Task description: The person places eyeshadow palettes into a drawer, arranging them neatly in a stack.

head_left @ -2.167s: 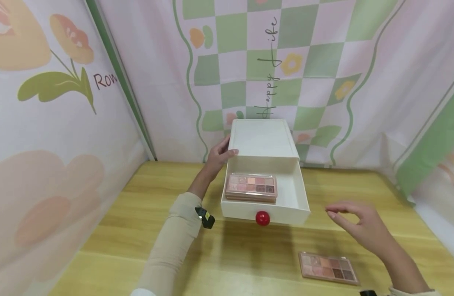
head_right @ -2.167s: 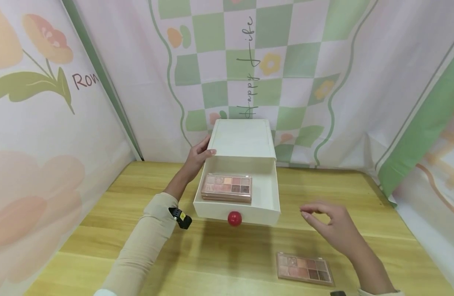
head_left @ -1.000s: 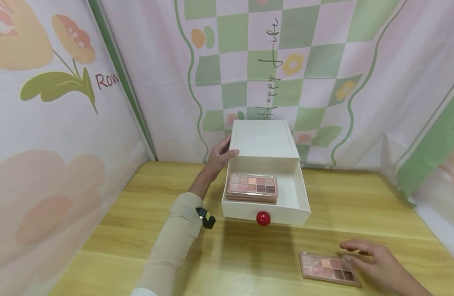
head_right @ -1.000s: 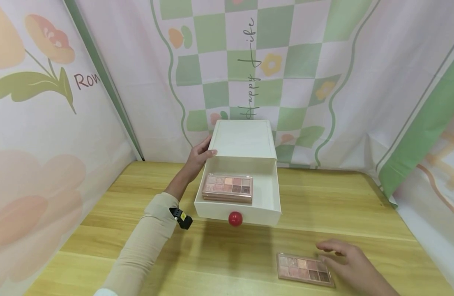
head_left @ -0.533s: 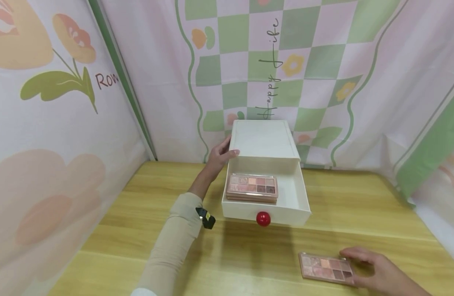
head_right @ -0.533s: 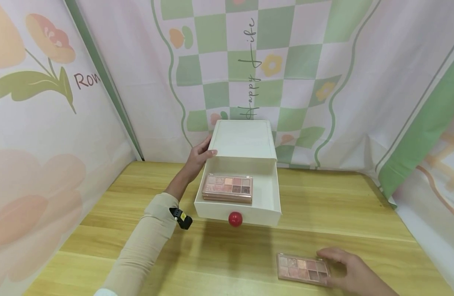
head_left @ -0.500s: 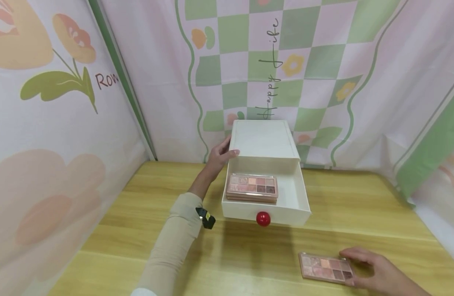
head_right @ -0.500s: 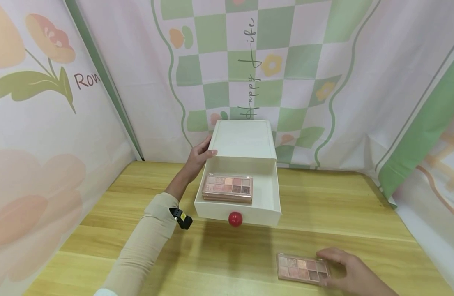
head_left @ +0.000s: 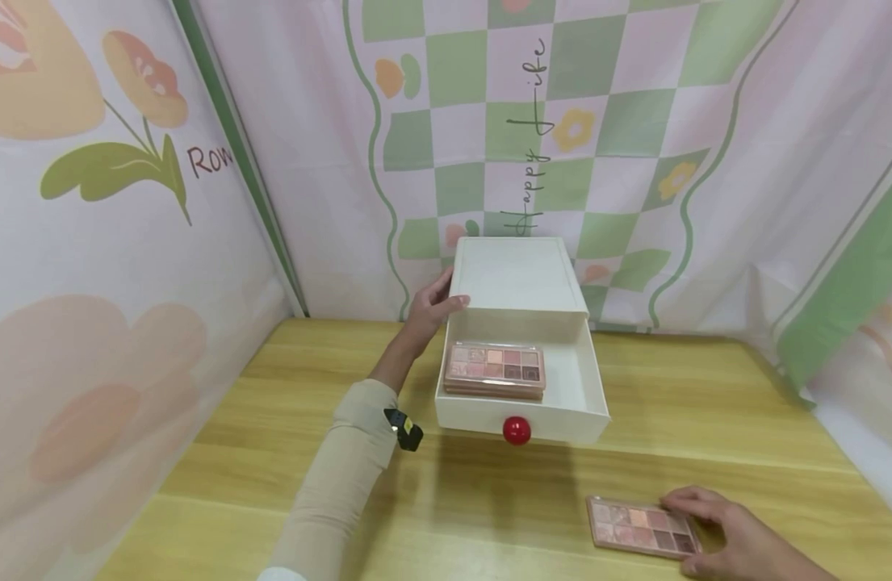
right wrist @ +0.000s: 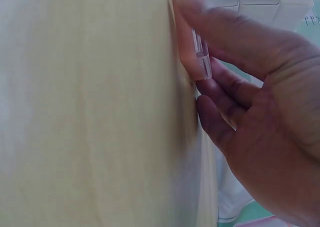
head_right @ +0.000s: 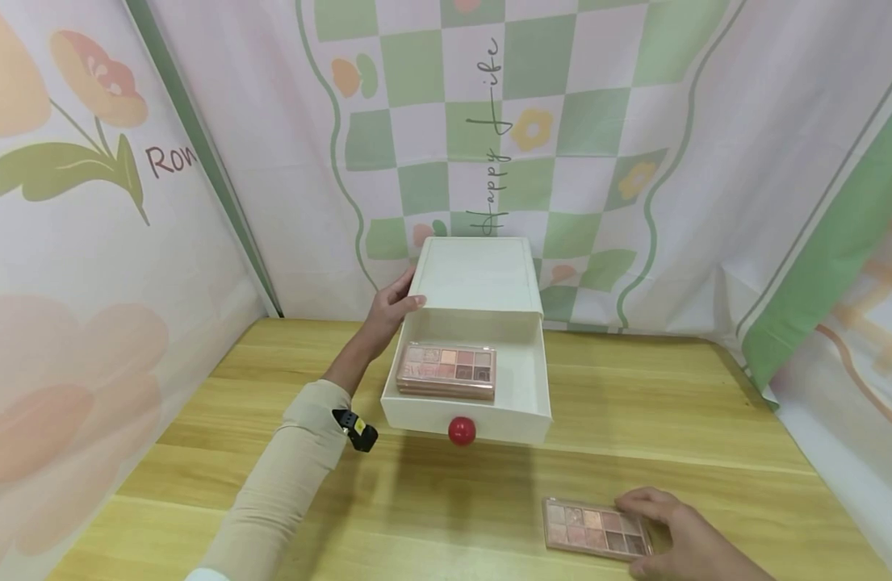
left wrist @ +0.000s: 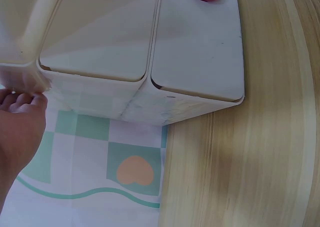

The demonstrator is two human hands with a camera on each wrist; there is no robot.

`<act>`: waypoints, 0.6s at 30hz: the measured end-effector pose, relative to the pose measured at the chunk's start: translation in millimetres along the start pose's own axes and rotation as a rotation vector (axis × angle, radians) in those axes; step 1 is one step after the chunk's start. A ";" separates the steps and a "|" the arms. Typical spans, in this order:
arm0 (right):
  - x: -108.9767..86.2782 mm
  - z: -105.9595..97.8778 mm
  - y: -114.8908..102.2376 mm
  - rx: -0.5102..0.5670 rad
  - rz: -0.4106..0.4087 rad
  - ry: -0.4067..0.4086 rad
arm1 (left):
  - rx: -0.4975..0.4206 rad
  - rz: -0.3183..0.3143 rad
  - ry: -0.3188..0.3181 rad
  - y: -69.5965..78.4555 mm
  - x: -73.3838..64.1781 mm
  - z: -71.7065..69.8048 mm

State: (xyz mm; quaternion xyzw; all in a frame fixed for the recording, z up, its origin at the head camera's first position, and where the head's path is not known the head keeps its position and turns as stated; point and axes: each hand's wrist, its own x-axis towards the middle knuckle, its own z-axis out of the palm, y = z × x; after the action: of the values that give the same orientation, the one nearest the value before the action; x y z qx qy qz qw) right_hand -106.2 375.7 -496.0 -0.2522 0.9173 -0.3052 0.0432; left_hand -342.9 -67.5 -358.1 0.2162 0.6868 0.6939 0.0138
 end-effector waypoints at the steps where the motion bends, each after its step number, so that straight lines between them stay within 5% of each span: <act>1: 0.0 0.0 0.1 0.008 -0.009 0.002 | 0.002 0.001 -0.001 0.1 0.1 -0.1; 18: 1.4 1.7 -4.8 0.045 -0.034 0.032 | 0.005 -0.001 0.005 -0.1 0.3 0.0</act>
State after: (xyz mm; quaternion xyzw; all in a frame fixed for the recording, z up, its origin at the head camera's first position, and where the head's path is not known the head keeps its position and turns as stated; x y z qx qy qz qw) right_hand -104.9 370.7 -494.5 -0.2617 0.9064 -0.3303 0.0288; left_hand -343.2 -67.4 -358.1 0.2144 0.6885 0.6927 0.0118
